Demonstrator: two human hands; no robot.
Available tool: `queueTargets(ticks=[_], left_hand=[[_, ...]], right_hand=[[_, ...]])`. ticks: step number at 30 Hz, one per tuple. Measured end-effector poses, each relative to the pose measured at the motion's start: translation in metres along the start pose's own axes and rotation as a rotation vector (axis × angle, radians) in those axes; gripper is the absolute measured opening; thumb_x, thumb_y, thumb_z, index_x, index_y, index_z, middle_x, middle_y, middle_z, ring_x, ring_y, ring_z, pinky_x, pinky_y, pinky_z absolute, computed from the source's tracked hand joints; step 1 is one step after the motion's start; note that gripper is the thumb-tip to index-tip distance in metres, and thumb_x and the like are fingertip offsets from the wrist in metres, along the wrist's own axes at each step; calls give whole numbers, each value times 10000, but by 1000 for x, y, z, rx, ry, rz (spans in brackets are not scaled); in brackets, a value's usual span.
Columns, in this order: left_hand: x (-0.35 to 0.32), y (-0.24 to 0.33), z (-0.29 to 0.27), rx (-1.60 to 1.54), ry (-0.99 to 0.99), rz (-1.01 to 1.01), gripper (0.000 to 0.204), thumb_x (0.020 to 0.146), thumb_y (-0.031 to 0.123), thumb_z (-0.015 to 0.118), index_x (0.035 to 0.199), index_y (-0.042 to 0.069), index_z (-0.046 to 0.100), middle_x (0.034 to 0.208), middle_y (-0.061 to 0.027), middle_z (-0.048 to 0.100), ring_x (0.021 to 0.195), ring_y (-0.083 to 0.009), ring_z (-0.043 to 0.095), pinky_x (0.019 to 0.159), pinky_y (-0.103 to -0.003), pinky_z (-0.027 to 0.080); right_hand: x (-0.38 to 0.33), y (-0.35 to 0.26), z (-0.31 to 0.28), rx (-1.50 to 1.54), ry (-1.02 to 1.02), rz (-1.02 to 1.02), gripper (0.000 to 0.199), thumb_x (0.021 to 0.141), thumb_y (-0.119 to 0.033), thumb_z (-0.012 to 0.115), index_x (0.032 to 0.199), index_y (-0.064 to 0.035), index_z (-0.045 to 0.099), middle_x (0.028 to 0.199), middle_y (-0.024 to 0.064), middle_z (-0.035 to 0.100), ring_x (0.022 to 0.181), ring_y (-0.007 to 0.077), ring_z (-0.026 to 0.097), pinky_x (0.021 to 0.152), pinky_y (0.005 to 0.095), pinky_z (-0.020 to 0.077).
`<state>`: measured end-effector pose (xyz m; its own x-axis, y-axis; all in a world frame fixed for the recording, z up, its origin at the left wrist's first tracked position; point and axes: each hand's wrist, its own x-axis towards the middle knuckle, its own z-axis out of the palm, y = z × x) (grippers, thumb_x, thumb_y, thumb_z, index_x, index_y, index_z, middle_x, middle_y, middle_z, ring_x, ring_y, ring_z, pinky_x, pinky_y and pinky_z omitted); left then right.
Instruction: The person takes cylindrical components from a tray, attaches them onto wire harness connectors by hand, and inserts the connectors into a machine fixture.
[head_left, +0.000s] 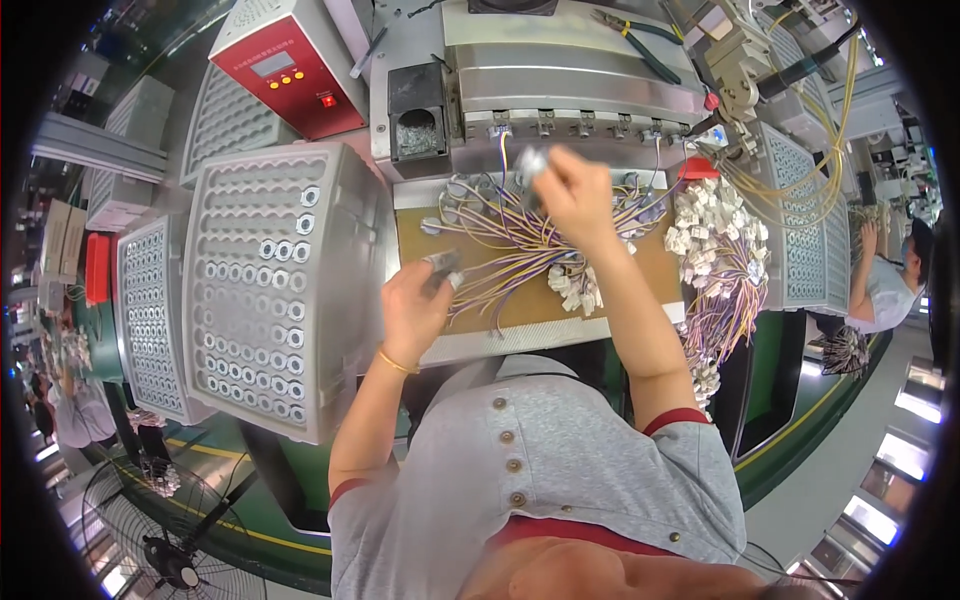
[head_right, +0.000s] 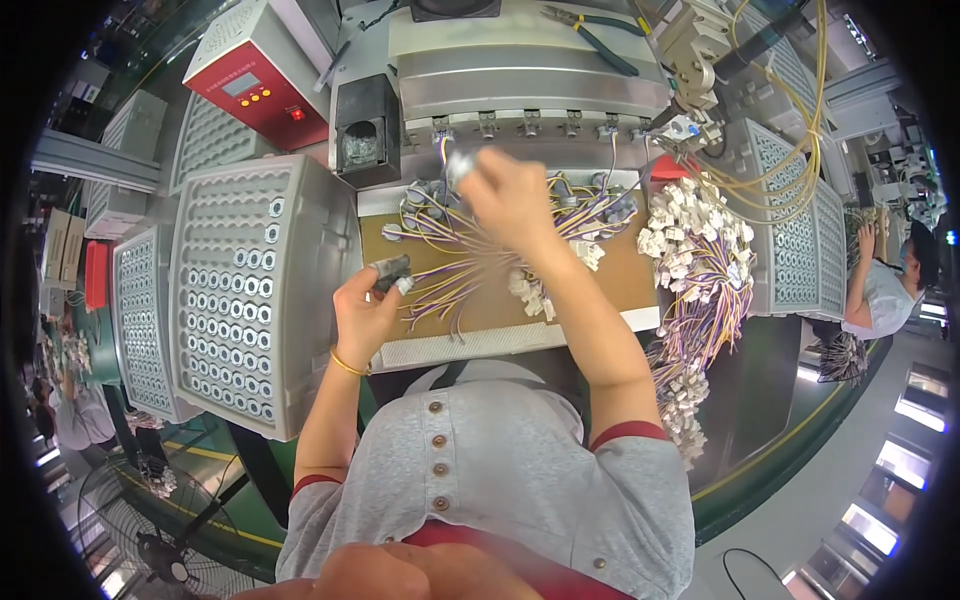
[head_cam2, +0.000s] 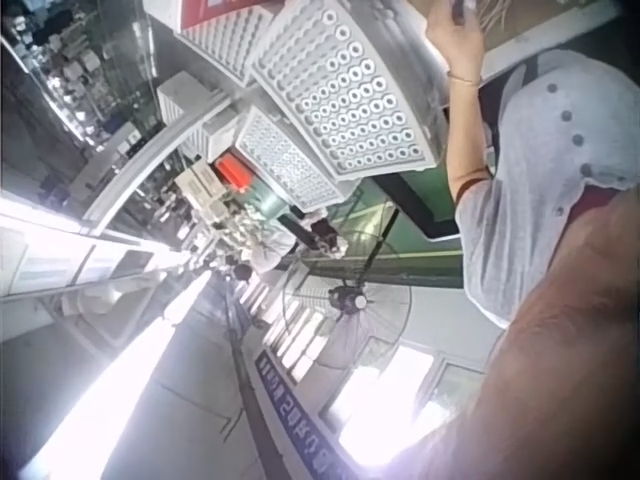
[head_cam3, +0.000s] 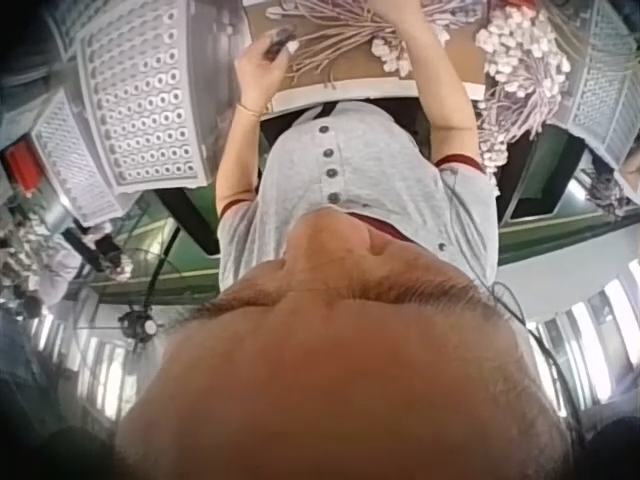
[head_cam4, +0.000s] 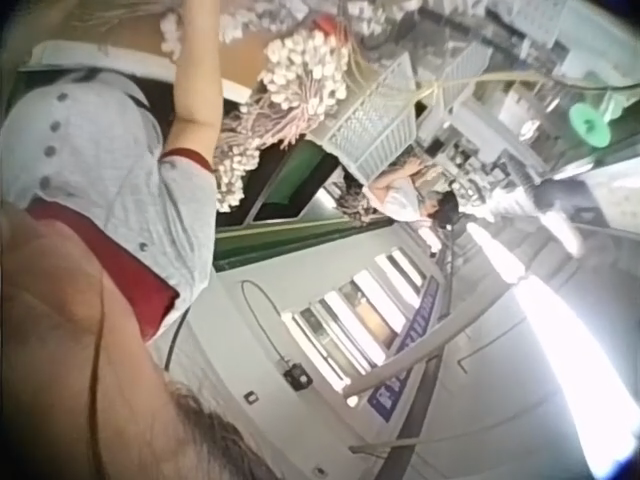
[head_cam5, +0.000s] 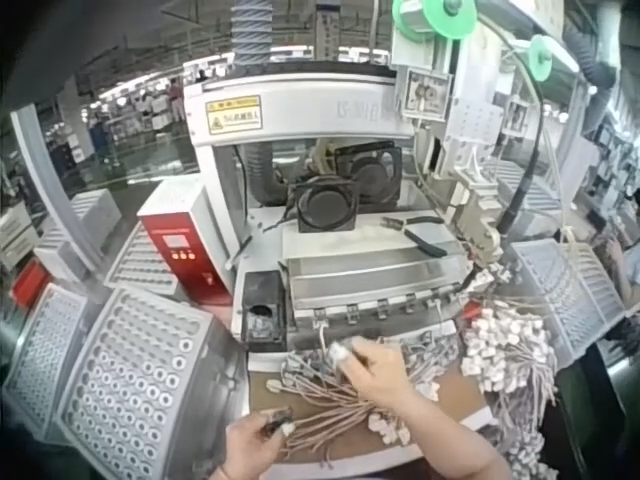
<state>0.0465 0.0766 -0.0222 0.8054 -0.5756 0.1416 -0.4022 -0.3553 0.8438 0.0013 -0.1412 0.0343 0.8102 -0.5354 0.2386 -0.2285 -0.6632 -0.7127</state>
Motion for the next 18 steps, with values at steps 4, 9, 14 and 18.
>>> queueTargets(ticks=[4,9,14,18], left_hand=[[-3,4,0,97,-9,38,246,642,-40,590,880,16,622,645,-90,559,513,-129,497,488,-231,402],[0,15,-32,183,337,51,116,603,-40,595,692,28,565,591,-112,490,500,-264,486,466,-326,397],[1,46,-35,257,270,454,247,572,-82,580,794,23,610,609,-86,515,489,-220,474,445,-300,381],[5,50,-36,251,261,396,221,561,-74,580,765,12,593,595,-93,501,495,-231,475,447,-308,383]], right_hand=[[-44,5,18,350,-550,-211,282,719,-128,579,968,-4,528,805,162,571,751,236,574,648,329,449],[-53,39,32,-20,-789,-126,403,680,-103,591,1051,5,479,961,173,565,864,255,568,726,296,457],[-50,-11,13,444,-620,-233,240,666,-34,583,887,7,497,783,149,536,707,257,547,638,322,439],[-47,3,22,266,-413,-509,136,640,12,593,734,-6,497,637,123,462,567,282,493,520,352,405]])
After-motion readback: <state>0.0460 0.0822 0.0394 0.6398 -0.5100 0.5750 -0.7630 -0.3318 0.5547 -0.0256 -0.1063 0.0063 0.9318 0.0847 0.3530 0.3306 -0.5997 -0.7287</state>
